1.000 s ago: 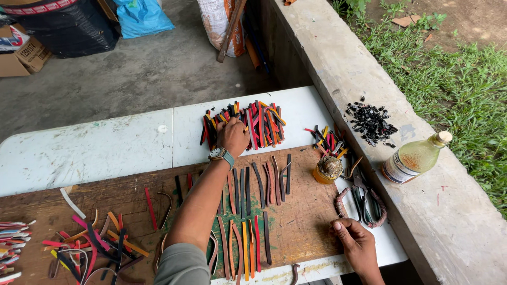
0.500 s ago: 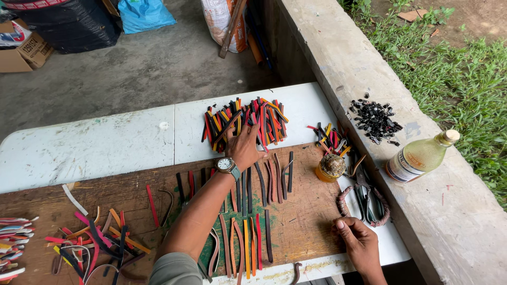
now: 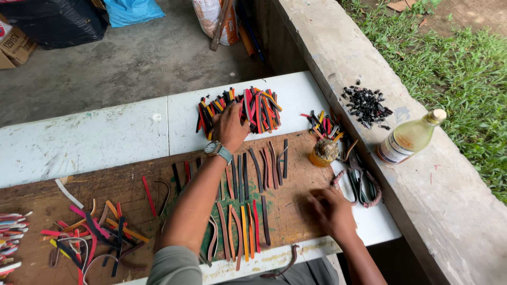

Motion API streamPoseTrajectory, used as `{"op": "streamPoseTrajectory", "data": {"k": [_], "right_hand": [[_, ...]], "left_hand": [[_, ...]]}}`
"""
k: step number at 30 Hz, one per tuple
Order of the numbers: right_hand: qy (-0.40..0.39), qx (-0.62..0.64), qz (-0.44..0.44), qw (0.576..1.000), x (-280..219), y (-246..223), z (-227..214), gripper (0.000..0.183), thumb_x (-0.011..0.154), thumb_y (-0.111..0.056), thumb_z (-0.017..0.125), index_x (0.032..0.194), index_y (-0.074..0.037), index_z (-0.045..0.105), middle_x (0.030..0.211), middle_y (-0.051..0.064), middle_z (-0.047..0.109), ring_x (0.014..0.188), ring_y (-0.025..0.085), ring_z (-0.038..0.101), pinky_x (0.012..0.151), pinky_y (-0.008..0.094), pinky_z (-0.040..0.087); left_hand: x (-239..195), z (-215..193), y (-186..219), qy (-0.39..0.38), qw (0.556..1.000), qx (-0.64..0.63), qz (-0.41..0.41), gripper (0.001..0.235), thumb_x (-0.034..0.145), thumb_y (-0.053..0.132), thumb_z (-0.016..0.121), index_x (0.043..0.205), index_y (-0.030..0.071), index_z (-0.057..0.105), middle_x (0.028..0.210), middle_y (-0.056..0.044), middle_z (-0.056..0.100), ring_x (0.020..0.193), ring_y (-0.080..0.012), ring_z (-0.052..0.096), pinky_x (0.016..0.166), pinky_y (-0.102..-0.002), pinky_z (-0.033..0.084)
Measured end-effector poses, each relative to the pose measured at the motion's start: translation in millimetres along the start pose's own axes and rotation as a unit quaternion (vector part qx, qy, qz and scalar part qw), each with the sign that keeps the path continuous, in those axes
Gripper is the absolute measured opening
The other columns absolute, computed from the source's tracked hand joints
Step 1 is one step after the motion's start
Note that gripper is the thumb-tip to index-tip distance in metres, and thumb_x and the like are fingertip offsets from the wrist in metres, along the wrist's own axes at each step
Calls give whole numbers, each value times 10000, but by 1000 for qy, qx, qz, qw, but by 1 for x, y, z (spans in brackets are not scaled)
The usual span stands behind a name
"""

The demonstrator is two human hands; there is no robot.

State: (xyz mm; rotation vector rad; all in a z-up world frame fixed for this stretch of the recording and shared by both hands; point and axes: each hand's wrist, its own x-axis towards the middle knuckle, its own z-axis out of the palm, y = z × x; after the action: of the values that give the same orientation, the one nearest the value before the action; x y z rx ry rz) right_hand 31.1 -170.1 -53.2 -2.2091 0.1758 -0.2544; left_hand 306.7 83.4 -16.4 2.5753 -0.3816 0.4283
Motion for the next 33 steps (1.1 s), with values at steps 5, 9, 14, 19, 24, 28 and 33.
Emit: {"op": "streamPoseTrajectory", "data": {"k": [5,9,14,19,24,28,33], "right_hand": [[-33,-86,-138,986,39,-47,24,214,913,-261,671,1086,-165,754,1016,88,715,873,333,699,744,429,563],[-94,-204,-15,974,54,-54,40,235,966,-352,587,1127,-267,735,1039,54,685,857,333,683,650,494,557],[72,-168,-135,974,45,-35,44,217,999,-317,636,1017,-102,665,976,150,690,858,401,659,695,507,522],[182,65,-41,980,13,-16,23,184,1085,-225,571,1117,-47,600,865,142,644,758,281,632,675,411,521],[110,439,-15,892,-10,-4,-7,182,1086,-247,554,1104,-67,576,838,35,580,698,145,575,630,315,505],[-5,602,23,798,-15,-9,-17,163,1054,-241,585,1090,-82,580,843,34,601,708,158,576,652,324,498],[-149,612,15,776,-25,-22,-15,193,1063,-234,597,1075,-42,605,814,43,588,711,153,547,677,324,477]], "left_hand": [[-57,-71,4,-24,999,-24,-21,551,810,260,856,1292,90,652,1256,-113,677,1104,-300,615,1014,-450,396],[-133,-132,-3,63,994,-84,16,443,855,240,827,1231,47,694,1205,-149,700,1091,-321,653,973,-451,486],[-219,-178,-12,95,989,-117,-1,392,859,225,814,1182,26,715,1155,-170,730,1041,-313,711,875,-427,556],[-282,-200,-15,109,986,-111,-63,330,869,216,804,1128,26,728,1093,-155,755,1018,-290,728,878,-396,558],[-291,-180,-5,110,987,-118,-26,321,831,224,809,1091,46,746,1089,-136,765,1012,-280,727,868,-391,568],[-287,-153,19,90,984,-153,33,277,855,236,795,1069,65,755,1077,-119,772,1034,-259,717,915,-393,557],[-269,-117,57,-138,775,-610,-91,279,1029,244,632,1197,24,667,1132,-118,735,1111,-225,719,932,-355,595]]}}
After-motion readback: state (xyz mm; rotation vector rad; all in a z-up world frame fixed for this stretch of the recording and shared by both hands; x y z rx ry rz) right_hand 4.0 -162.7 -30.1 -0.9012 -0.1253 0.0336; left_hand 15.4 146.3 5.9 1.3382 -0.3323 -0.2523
